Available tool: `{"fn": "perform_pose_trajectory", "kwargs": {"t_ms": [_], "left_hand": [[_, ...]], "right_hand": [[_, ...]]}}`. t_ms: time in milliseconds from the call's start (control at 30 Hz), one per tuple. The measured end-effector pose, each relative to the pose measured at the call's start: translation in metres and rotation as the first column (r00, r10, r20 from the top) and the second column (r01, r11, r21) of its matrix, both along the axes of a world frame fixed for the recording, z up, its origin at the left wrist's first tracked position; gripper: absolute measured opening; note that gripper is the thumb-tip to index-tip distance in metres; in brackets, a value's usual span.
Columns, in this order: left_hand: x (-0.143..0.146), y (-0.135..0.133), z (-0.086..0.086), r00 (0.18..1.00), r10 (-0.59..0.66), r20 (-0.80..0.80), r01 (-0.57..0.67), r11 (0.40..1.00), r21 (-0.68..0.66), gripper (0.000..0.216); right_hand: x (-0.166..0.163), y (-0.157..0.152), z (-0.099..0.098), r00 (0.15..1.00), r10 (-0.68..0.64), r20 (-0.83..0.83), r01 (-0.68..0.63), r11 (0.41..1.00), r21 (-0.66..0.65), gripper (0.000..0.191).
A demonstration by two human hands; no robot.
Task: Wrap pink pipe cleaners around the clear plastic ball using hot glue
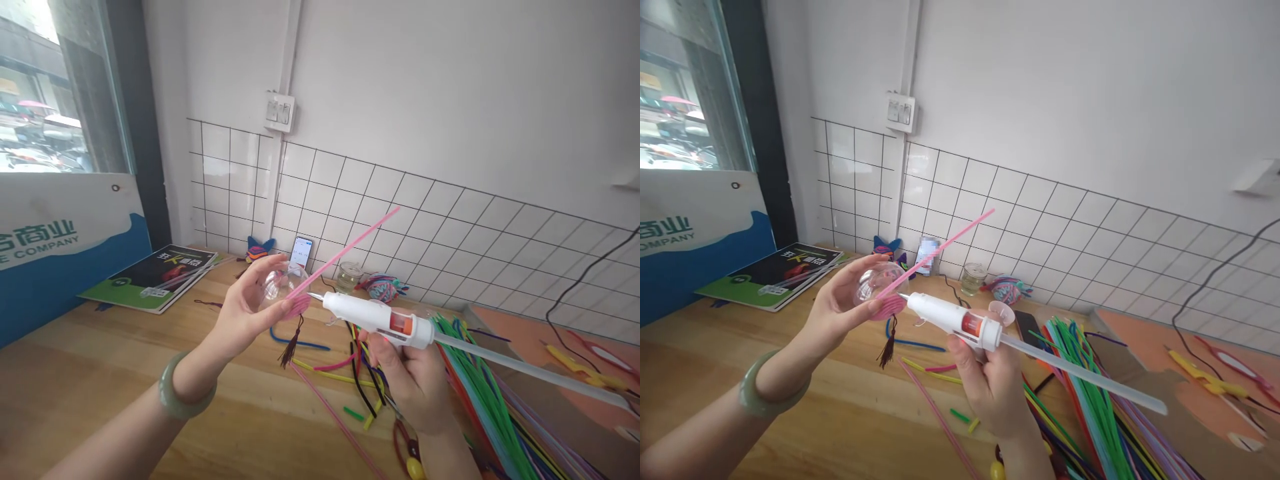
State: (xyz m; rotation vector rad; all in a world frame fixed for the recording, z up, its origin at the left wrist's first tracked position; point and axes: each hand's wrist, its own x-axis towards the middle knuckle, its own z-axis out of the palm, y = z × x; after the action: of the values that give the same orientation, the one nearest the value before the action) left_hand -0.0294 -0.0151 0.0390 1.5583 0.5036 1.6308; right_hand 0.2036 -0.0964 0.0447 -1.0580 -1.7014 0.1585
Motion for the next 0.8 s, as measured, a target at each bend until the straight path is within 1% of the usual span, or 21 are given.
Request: {"fn": "perform_pose_trajectory", "kwargs": {"t_ms": [233,400,533,667,800], "left_hand": [[-0.0007,0.001,-0.0032,1.0,0.001,-0.006,-0.001,1.0,-0.028,0.057],[0.0007,-0.0023,0.0012,1.0,0.011,0.01,-0.011,0.999,-0.036,0.055],[0.0009,-0.0036,0.0035,1.0,0.021,0.003,-0.021,0.999,-0.035,0.054],[0.0008,-0.0024,0.0022,1.0,0.024,-0.001,-0.024,0.999,-0.022,0.054],[0.0016,-0.003,0.0015,1.0,0.007,0.013,-0.007,1.0,-0.024,0.055]], "right_hand": [[0.0012,-0.0001,-0.0035,1.0,0.026,-0.017,-0.027,1.0,-0.014,0.02],[0.0005,0.0008,-0.0022,1.0,0.004,0.002,-0.004,1.0,-0.005,0.02],[0.0004,0.0007,-0.0016,1.0,0.018,0.015,-0.018,1.0,-0.003,0.018],[-0.0002,-0.0006,-0.0029,1.0,0.01,-0.009,-0.01,0.999,-0.04,0.022],[0.0004,-0.0001,-0.0034,1.0,-0.006,-0.03,0.005,0.999,-0.039,0.024]]}}
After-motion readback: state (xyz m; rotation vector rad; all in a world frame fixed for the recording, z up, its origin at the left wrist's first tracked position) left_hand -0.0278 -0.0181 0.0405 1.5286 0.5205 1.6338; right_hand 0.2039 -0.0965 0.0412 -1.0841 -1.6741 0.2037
